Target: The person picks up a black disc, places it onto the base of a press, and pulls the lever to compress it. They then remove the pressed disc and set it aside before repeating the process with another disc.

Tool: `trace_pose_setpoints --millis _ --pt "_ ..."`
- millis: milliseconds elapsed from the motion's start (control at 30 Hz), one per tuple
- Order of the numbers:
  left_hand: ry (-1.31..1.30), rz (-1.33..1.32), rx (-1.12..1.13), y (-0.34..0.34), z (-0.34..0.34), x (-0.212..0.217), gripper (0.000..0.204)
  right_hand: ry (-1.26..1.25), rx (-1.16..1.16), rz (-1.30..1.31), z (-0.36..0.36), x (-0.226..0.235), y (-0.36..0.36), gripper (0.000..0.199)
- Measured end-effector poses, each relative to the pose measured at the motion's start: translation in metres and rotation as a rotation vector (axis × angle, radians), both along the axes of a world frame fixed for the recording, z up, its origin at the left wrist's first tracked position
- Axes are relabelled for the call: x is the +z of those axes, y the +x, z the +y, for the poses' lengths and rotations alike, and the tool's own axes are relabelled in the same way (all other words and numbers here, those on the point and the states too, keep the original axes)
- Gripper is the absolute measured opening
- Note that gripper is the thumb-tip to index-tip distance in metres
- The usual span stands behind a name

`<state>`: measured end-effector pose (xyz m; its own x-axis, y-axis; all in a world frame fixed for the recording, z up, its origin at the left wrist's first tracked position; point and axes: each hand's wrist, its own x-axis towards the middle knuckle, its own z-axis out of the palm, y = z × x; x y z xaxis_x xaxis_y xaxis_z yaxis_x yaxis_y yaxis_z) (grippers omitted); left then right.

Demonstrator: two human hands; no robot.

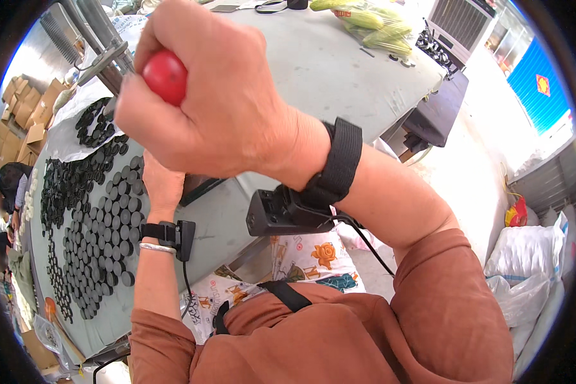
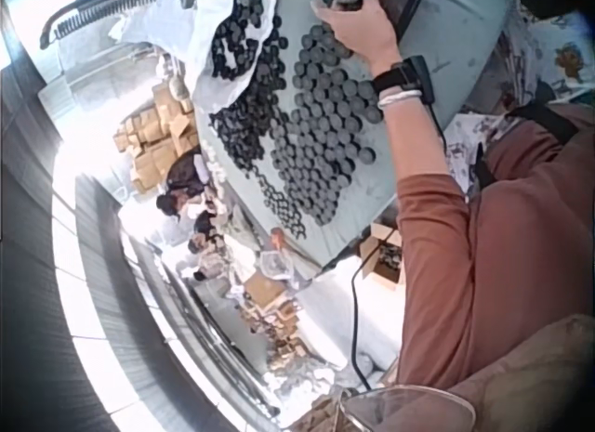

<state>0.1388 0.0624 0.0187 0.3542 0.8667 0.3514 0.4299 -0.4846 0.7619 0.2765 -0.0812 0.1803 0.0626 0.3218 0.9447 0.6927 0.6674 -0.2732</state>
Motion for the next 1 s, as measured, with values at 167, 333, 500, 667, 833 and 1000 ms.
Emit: trace_pose_setpoints --millis 167,333,500,667,833,1000 --pt "0.071 -0.036 -0.021 -0.014 -0.001 -0.003 0.086 -0.117 0.034 -0.06 -0.017 -0.036 0.007 0.011" --pt "0.126 0.251 0.125 -0.054 0.005 -0.004 0.056 -0.034 0.117 -0.061 -0.023 -0.084 0.003 0.017" --pt "0.206 0.622 0.241 -0.066 0.01 -0.007 0.042 0.05 0.101 0.035 -0.022 -0.118 -0.003 0.026" --pt "0.189 0.672 0.234 -0.062 0.021 -0.008 0.04 0.044 0.1 -0.017 -0.022 -0.115 0.001 0.026" --pt "0.178 0.644 0.202 -0.067 0.03 -0.011 0.041 -0.021 0.152 -0.087 -0.019 -0.07 0.004 0.02" --pt "-0.021 0.045 0.081 -0.065 0.005 -0.002 0.051 0.015 -0.102 -0.064 0.02 0.011 0.016 0.014"
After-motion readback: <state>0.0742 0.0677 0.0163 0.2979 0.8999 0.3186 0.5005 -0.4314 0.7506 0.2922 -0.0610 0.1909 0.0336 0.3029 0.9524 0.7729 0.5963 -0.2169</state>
